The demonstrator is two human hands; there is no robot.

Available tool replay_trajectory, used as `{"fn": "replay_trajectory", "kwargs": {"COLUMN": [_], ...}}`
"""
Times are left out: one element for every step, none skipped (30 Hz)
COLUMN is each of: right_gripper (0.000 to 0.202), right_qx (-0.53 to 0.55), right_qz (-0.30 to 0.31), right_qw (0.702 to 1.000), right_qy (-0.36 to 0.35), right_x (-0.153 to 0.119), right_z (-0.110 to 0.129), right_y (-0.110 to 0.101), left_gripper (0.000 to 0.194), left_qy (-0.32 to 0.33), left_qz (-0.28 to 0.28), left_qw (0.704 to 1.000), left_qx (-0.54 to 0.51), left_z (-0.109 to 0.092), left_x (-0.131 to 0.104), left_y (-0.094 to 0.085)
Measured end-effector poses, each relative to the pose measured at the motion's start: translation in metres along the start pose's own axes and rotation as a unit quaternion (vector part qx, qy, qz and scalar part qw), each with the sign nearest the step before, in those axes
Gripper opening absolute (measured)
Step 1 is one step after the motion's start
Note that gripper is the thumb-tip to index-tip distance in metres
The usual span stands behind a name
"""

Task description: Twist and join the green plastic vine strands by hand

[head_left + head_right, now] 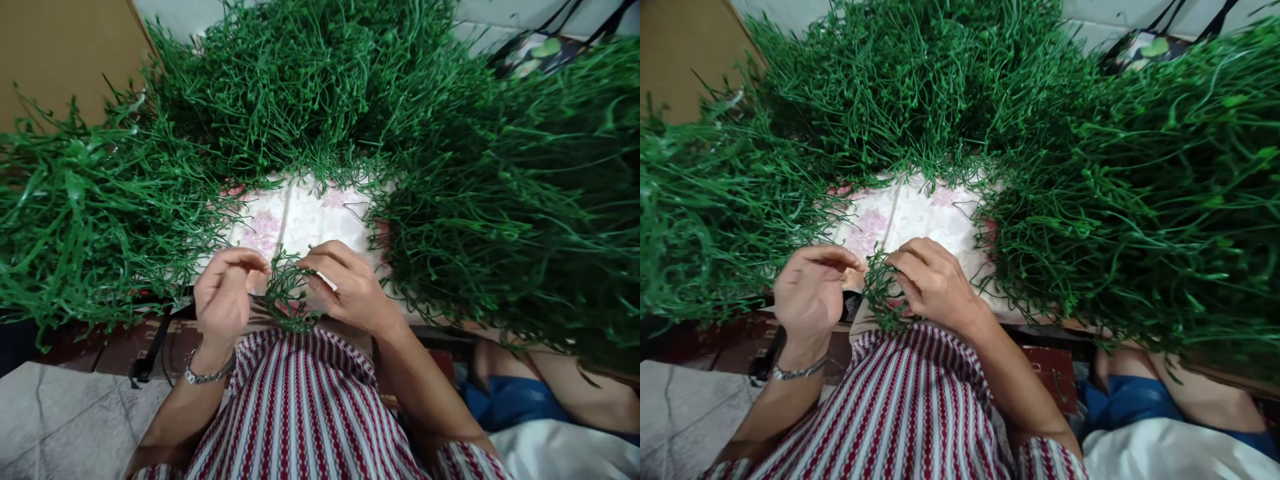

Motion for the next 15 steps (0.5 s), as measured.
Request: {"fn": "replay_trajectory", "kwargs": {"right_gripper": [0.019, 0.019, 0.020, 0.020, 0.020, 0.020, 0.020, 0.019, 0.019, 0.018, 0.017, 0.016, 0.016, 0.017, 0.017], "right_qx": [0.003, 0.005, 0.007, 0.009, 0.012, 0.015, 0.020, 0.026, 0.034, 0.042, 0.052, 0.062, 0.071, 0.077, 0.083], "right_qz": [0.000, -0.001, -0.003, -0.006, -0.009, -0.010, -0.011, -0.011, -0.011, -0.011, -0.009, -0.009, -0.008, -0.009, -0.011], "right_qw": [1.000, 1.000, 1.000, 1.000, 1.000, 1.000, 1.000, 1.000, 0.999, 0.999, 0.999, 0.998, 0.997, 0.996, 0.996], "right_qy": [-0.006, -0.011, -0.014, -0.016, -0.016, -0.016, -0.014, -0.010, -0.005, 0.002, 0.009, 0.018, 0.026, 0.035, 0.042], "right_x": [0.000, 0.001, 0.001, 0.001, 0.001, 0.001, 0.001, 0.001, 0.000, 0.000, -0.001, -0.001, -0.002, -0.003, -0.004], "right_z": [0.002, 0.004, 0.006, 0.008, 0.009, 0.009, 0.010, 0.010, 0.010, 0.010, 0.010, 0.009, 0.009, 0.008, 0.007], "right_y": [-0.001, 0.000, 0.000, 0.002, 0.003, 0.005, 0.007, 0.008, 0.009, 0.010, 0.011, 0.011, 0.010, 0.010, 0.010], "left_gripper": [0.016, 0.010, 0.006, 0.004, 0.004, 0.006, 0.008, 0.010, 0.012, 0.014, 0.015, 0.016, 0.017, 0.017, 0.017], "left_qy": [0.000, 0.010, 0.028, 0.046, 0.062, 0.072, 0.080, 0.087, 0.095, 0.104, 0.116, 0.126, 0.132, 0.133, 0.129], "left_qz": [0.012, 0.033, 0.058, 0.077, 0.087, 0.089, 0.087, 0.084, 0.081, 0.078, 0.072, 0.062, 0.052, 0.044, 0.039], "left_qw": [0.998, 0.991, 0.979, 0.965, 0.953, 0.946, 0.943, 0.943, 0.945, 0.946, 0.946, 0.947, 0.947, 0.948, 0.950], "left_qx": [0.061, 0.128, 0.193, 0.247, 0.284, 0.305, 0.312, 0.310, 0.304, 0.297, 0.293, 0.290, 0.288, 0.286, 0.283], "left_z": [-0.002, -0.004, -0.006, -0.008, -0.009, -0.009, -0.009, -0.009, -0.009, -0.009, -0.008, -0.008, -0.008, -0.008, -0.008], "left_x": [-0.001, -0.002, -0.004, -0.006, -0.008, -0.009, -0.011, -0.012, -0.012, -0.013, -0.013, -0.014, -0.014, -0.015, -0.015], "left_y": [0.001, 0.002, 0.003, 0.005, 0.006, 0.007, 0.008, 0.009, 0.009, 0.009, 0.009, 0.009, 0.008, 0.008, 0.007]}}
Point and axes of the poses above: each hand's wrist, its own x-axis towards the middle knuckle, its own y-axis out of the palm, z = x × y, the point moved 1 cm from there along x, towards the middle knuckle, and after that the axes turned 15 degrees about -y, right-handed, at the moved point
